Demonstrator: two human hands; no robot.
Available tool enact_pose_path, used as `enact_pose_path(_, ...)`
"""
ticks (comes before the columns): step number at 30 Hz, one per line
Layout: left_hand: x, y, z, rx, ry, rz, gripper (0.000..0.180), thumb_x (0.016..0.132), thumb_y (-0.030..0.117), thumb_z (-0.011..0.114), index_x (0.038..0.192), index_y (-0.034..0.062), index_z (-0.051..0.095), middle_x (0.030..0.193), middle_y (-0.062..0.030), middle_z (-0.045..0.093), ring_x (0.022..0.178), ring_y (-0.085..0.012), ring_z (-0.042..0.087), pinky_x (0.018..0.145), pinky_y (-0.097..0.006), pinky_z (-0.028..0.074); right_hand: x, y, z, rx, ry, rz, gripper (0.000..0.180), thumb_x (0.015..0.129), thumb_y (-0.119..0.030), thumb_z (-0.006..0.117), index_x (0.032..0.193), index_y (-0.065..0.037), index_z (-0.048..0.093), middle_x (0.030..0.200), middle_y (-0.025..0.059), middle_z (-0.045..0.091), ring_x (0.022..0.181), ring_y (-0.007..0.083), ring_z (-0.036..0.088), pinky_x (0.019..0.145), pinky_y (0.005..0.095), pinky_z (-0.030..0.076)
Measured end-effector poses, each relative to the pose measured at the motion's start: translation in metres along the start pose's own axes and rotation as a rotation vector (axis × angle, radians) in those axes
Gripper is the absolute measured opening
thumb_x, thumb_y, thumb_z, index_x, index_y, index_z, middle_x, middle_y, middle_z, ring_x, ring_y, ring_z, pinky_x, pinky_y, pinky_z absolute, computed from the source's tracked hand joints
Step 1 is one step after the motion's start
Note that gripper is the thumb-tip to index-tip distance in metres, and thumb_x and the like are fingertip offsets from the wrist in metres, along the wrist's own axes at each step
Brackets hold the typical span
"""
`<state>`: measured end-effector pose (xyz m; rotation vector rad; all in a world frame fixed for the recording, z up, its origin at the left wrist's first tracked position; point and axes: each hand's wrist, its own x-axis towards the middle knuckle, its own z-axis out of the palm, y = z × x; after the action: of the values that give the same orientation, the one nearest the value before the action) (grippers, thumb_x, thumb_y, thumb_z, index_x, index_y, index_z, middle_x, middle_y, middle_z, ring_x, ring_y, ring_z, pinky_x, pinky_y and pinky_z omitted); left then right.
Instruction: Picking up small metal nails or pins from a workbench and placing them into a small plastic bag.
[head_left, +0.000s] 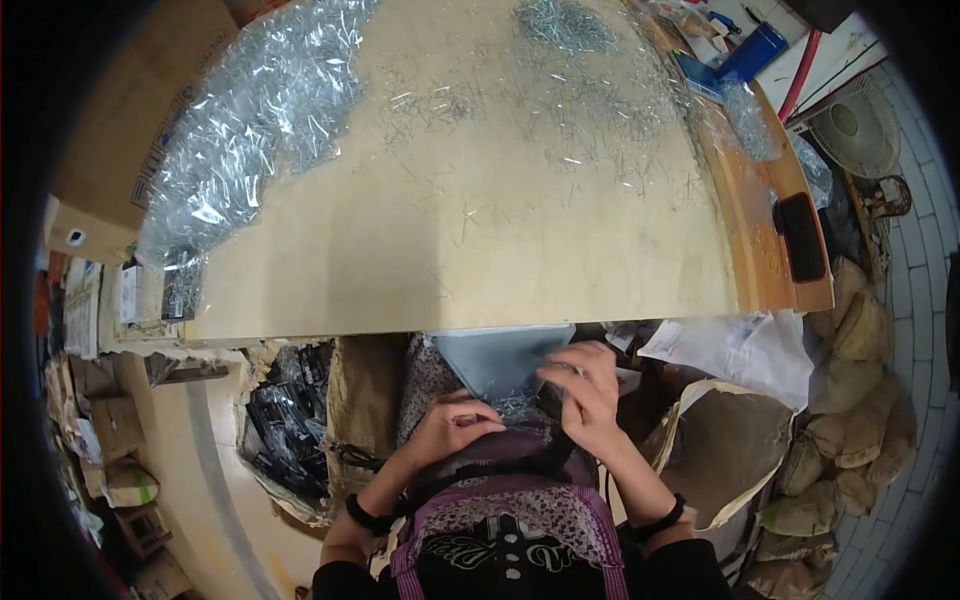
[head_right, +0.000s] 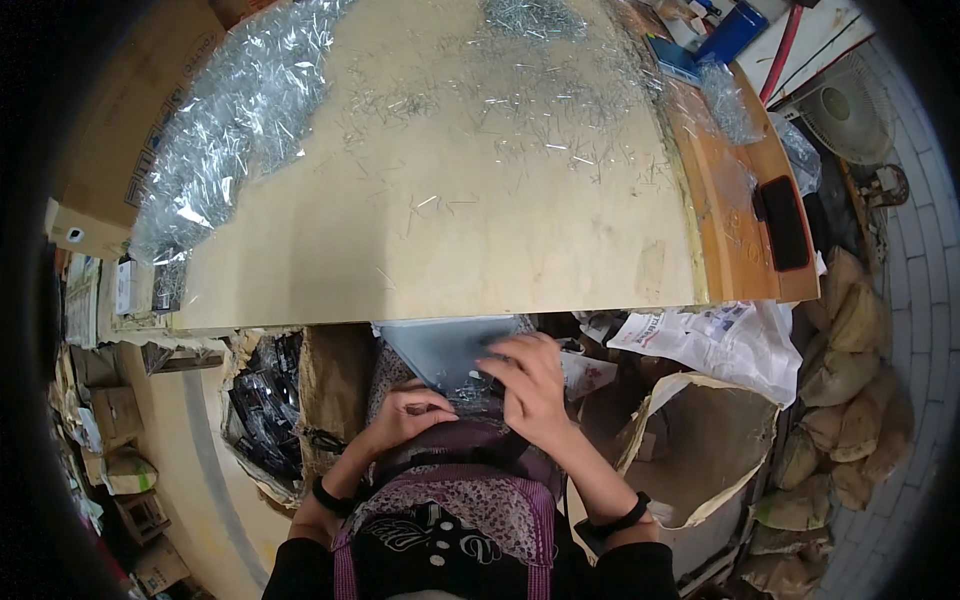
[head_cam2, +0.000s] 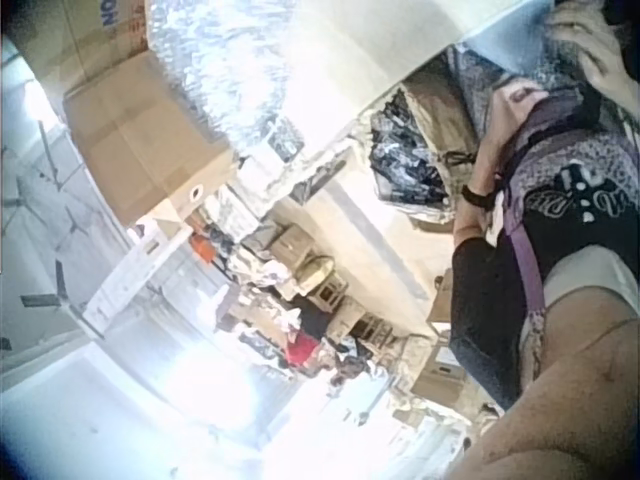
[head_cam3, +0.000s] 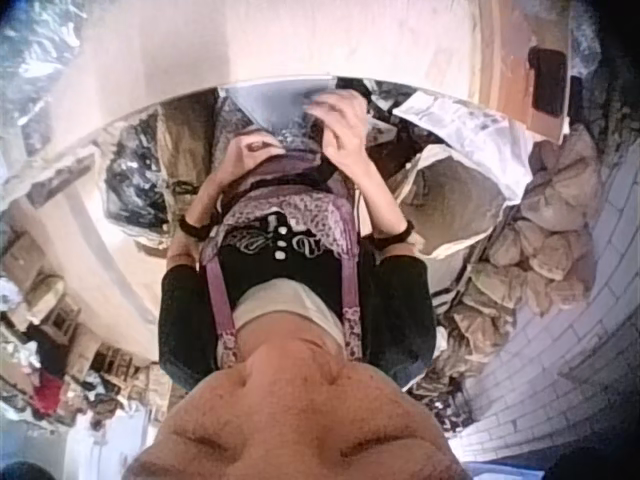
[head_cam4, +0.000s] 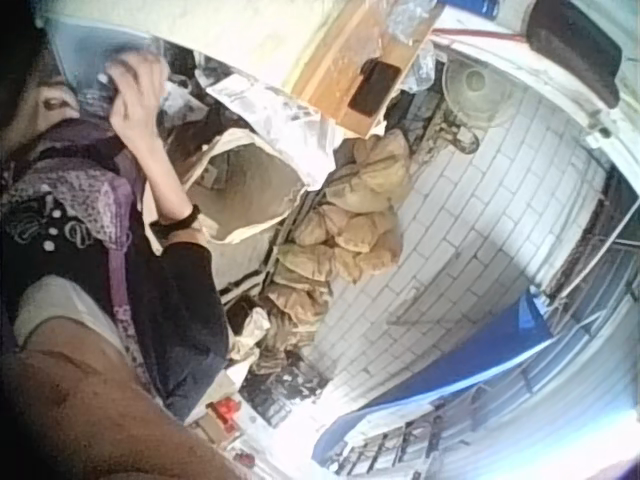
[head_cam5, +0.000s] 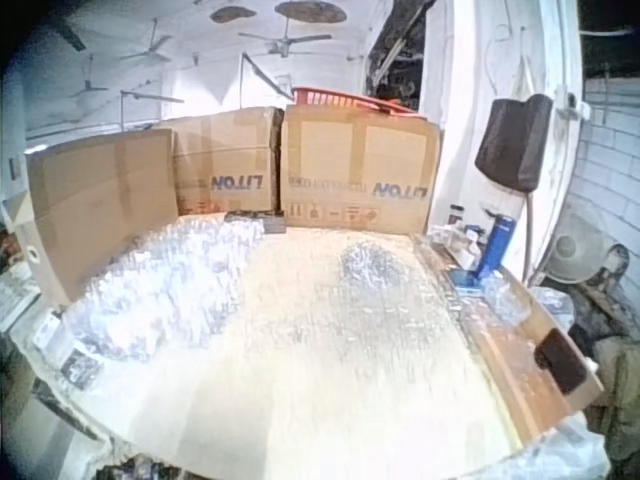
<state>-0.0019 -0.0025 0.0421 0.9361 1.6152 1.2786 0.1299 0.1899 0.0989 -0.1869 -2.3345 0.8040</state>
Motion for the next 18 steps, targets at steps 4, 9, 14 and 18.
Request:
enact_pose_path(4,0.0,-0.004,0.003,-0.066,-0.035,-0.063,0.009,0.083,0.009,0.073,0.09,0.0045,0.073,0.081,-0.0012,0.064,0.061,-0.0048,0.046,0.058,-0.021,0.04,-0.034,0.0,0.008,-0.011,0.129,0.343,0.023,0.074,0.004,0.058,0.094,-0.005,0.065,0.1,0.0151,0.055,0.093,0.0337,0.049,0.085,0.0416,0.038)
enact_pose_path(9,0.002,-0.003,0.004,-0.027,-0.04,-0.037,0.009,0.083,0.01,0.072,0.09,0.0035,0.073,0.08,-0.0018,0.065,0.064,-0.006,0.05,0.06,-0.023,0.043,-0.04,-0.006,0.009,-0.034,-0.103,0.365,0.02,0.082,-0.009,0.066,0.102,-0.007,0.064,0.103,0.0141,0.056,0.097,0.0323,0.051,0.088,0.0417,0.036)
enact_pose_path(14,0.004,-0.003,0.0,0.012,-0.069,-0.066,0.008,0.084,0.009,0.072,0.089,0.0032,0.072,0.079,-0.0024,0.065,0.07,-0.008,0.057,0.066,-0.023,0.048,-0.058,0.0,0.016,0.19,-0.251,0.452,0.023,0.083,-0.006,0.066,0.106,-0.006,0.064,0.096,0.0128,0.058,0.094,0.0305,0.055,0.086,0.0383,0.038)
enact_pose_path(18,0.003,-0.004,0.006,-0.037,-0.041,-0.062,0.009,0.084,0.009,0.072,0.09,0.0028,0.072,0.079,-0.0023,0.066,0.073,-0.0058,0.058,0.067,-0.022,0.048,-0.044,-0.007,0.021,0.031,0.085,0.4,0.023,0.081,0.001,0.064,0.103,-0.004,0.064,0.098,0.0134,0.06,0.093,0.0302,0.057,0.087,0.0384,0.038)
